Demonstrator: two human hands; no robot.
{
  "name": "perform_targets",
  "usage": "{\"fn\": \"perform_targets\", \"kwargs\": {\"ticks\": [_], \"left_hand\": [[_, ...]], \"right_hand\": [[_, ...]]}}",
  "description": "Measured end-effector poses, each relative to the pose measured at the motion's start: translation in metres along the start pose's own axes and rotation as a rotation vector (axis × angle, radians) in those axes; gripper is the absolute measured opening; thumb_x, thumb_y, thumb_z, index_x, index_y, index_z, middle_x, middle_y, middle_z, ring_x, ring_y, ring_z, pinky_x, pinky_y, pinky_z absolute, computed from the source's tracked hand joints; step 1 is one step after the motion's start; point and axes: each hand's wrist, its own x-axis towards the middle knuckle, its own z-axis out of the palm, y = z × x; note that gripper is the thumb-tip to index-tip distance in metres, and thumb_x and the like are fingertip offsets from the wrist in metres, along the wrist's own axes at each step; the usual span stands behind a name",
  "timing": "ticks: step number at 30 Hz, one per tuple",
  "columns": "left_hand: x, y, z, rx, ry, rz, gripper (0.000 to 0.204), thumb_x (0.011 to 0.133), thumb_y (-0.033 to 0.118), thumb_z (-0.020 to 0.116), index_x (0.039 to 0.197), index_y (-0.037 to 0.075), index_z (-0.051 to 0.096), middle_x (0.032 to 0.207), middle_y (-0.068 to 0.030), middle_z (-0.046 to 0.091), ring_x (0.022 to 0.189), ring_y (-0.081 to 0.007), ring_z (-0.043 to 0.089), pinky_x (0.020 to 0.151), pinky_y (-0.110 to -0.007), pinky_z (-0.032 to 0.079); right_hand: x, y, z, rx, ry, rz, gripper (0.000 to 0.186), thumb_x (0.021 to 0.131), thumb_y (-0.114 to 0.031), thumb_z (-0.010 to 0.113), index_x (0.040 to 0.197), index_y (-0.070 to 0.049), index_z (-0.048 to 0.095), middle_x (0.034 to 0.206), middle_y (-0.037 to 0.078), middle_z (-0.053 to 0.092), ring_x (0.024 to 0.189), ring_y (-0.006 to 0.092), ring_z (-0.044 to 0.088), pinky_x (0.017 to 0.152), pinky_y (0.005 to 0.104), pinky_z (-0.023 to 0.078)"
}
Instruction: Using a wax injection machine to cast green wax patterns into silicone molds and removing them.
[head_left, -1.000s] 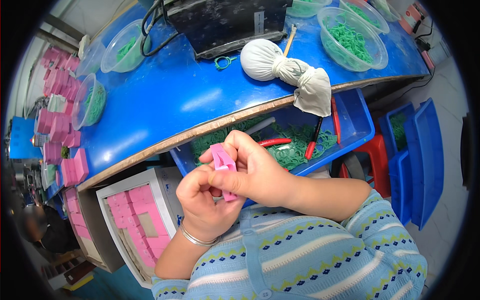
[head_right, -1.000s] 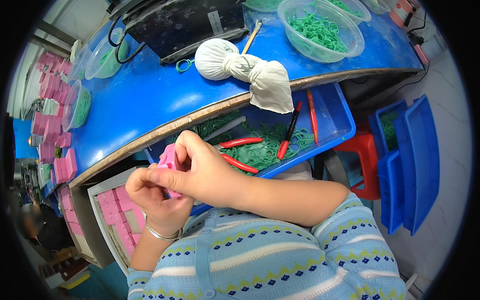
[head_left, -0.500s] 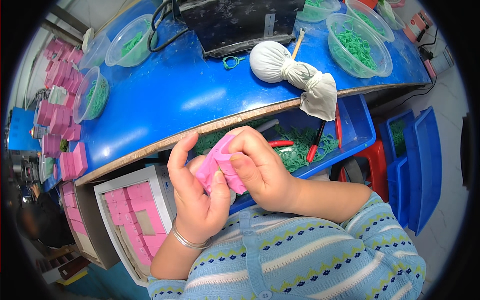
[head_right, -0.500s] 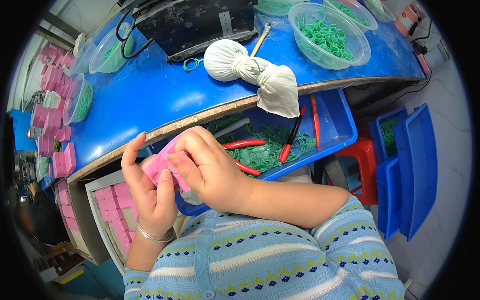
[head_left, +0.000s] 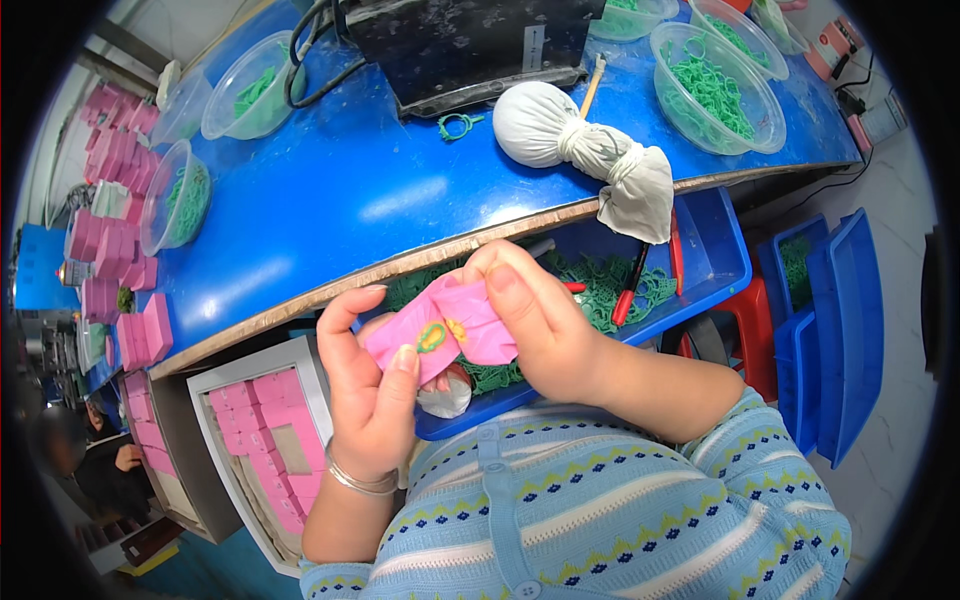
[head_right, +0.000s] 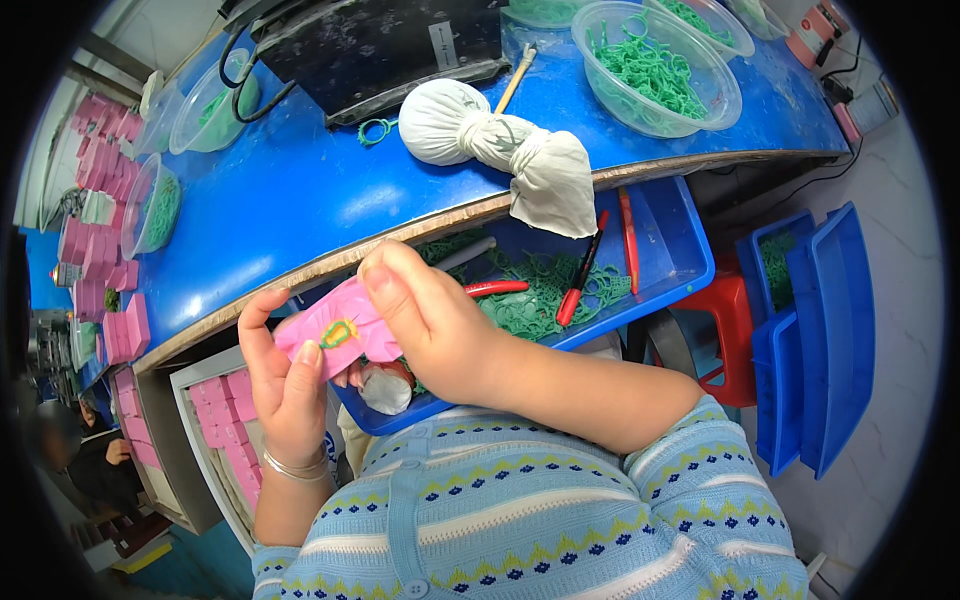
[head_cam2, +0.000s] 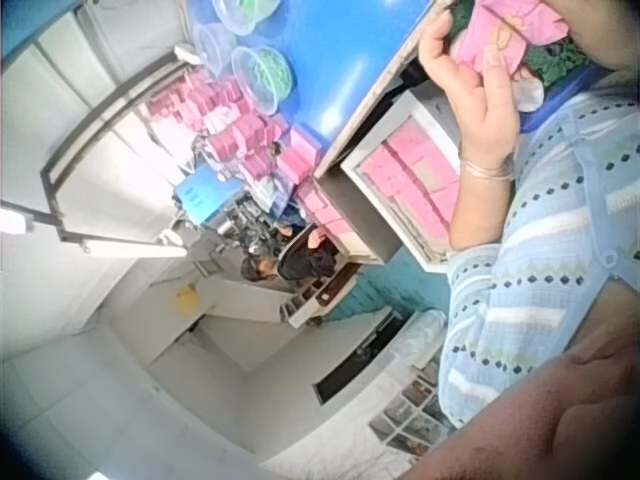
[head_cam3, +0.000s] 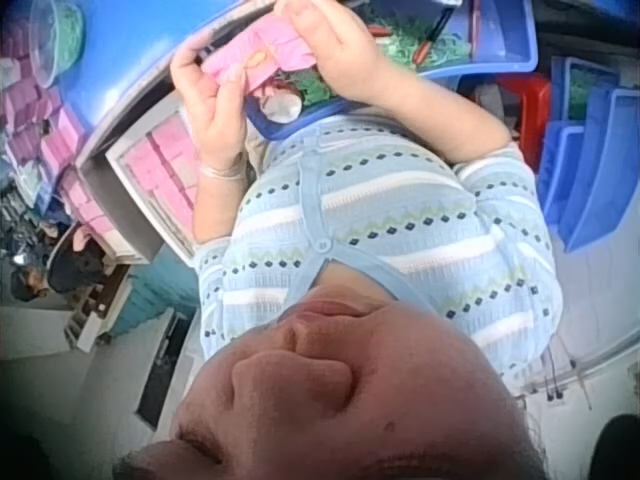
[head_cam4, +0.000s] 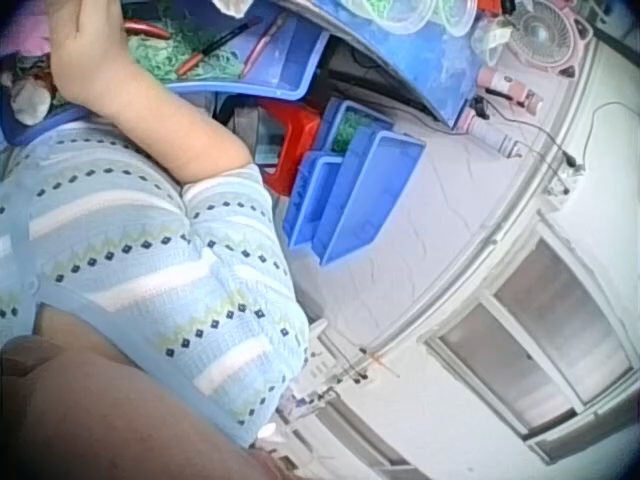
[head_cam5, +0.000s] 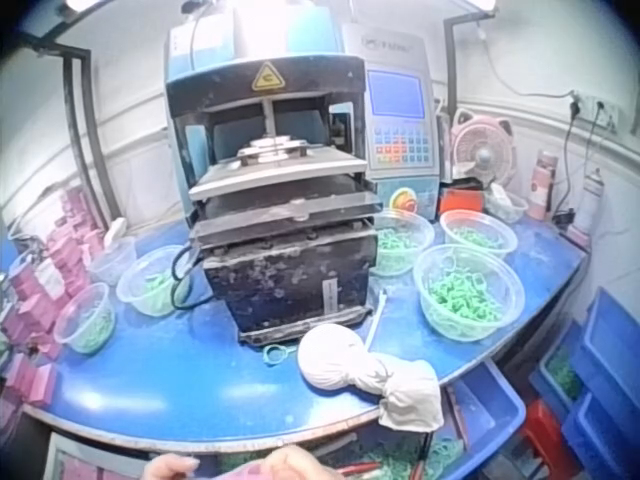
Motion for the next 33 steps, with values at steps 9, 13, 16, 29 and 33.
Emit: {"fn": "perform_targets", "kwargs": {"ticks": [9, 13, 16, 29, 33], "left_hand": [[0.000, 0.005, -0.005, 1.402, 0.166, 0.502, 0.020, 0.061, 0.004, 0.073, 0.076, 0.004, 0.060, 0.087, -0.0098, 0.044, 0.081, -0.0270, 0.044, 0.071, -0.036, 0.038], [-0.003, 0.004, -0.003, 1.407, 0.149, 0.490, 0.020, 0.063, 0.001, 0.070, 0.081, 0.004, 0.060, 0.086, -0.0102, 0.044, 0.081, -0.0262, 0.044, 0.071, -0.036, 0.038], [-0.006, 0.001, -0.012, 1.147, 0.108, 0.499, 0.022, 0.068, 0.001, 0.068, 0.086, 0.003, 0.058, 0.087, -0.0094, 0.045, 0.079, -0.0219, 0.045, 0.069, -0.032, 0.039], [-0.007, -0.003, -0.001, -0.500, 0.056, -0.074, 0.012, 0.086, 0.008, 0.056, 0.097, 0.003, 0.057, 0.097, -0.0079, 0.054, 0.089, -0.0169, 0.050, 0.081, -0.032, 0.042], [-0.011, -0.008, 0.001, -0.364, 0.103, -0.051, 0.013, 0.086, 0.006, 0.056, 0.097, 0.002, 0.058, 0.109, -0.0094, 0.051, 0.096, -0.0179, 0.053, 0.085, -0.032, 0.044]], "right_hand": [[0.001, 0.004, -0.003, -0.376, 0.050, -0.163, 0.018, 0.094, -0.020, 0.040, 0.092, -0.002, 0.042, 0.075, 0.014, 0.051, 0.065, 0.0291, 0.053, 0.058, 0.0357, 0.042], [0.001, 0.006, -0.002, -0.433, 0.081, -0.179, 0.016, 0.093, -0.019, 0.042, 0.092, -0.002, 0.041, 0.073, 0.013, 0.051, 0.061, 0.0292, 0.053, 0.055, 0.0354, 0.042], [-0.001, 0.005, -0.001, -0.385, 0.090, -0.163, 0.018, 0.091, -0.019, 0.046, 0.095, -0.002, 0.041, 0.076, 0.013, 0.052, 0.064, 0.0264, 0.054, 0.058, 0.0349, 0.043], [-0.001, 0.005, 0.006, -0.127, -0.202, -0.012, 0.013, 0.085, -0.013, 0.055, 0.078, -0.002, 0.053, 0.073, 0.004, 0.052, 0.064, 0.0131, 0.049, 0.060, 0.0273, 0.040], [-0.003, -0.001, 0.011, -0.295, -0.175, -0.098, 0.012, 0.081, -0.013, 0.055, 0.076, -0.002, 0.053, 0.070, 0.012, 0.054, 0.064, 0.0271, 0.053, 0.059, 0.0350, 0.042]]}}
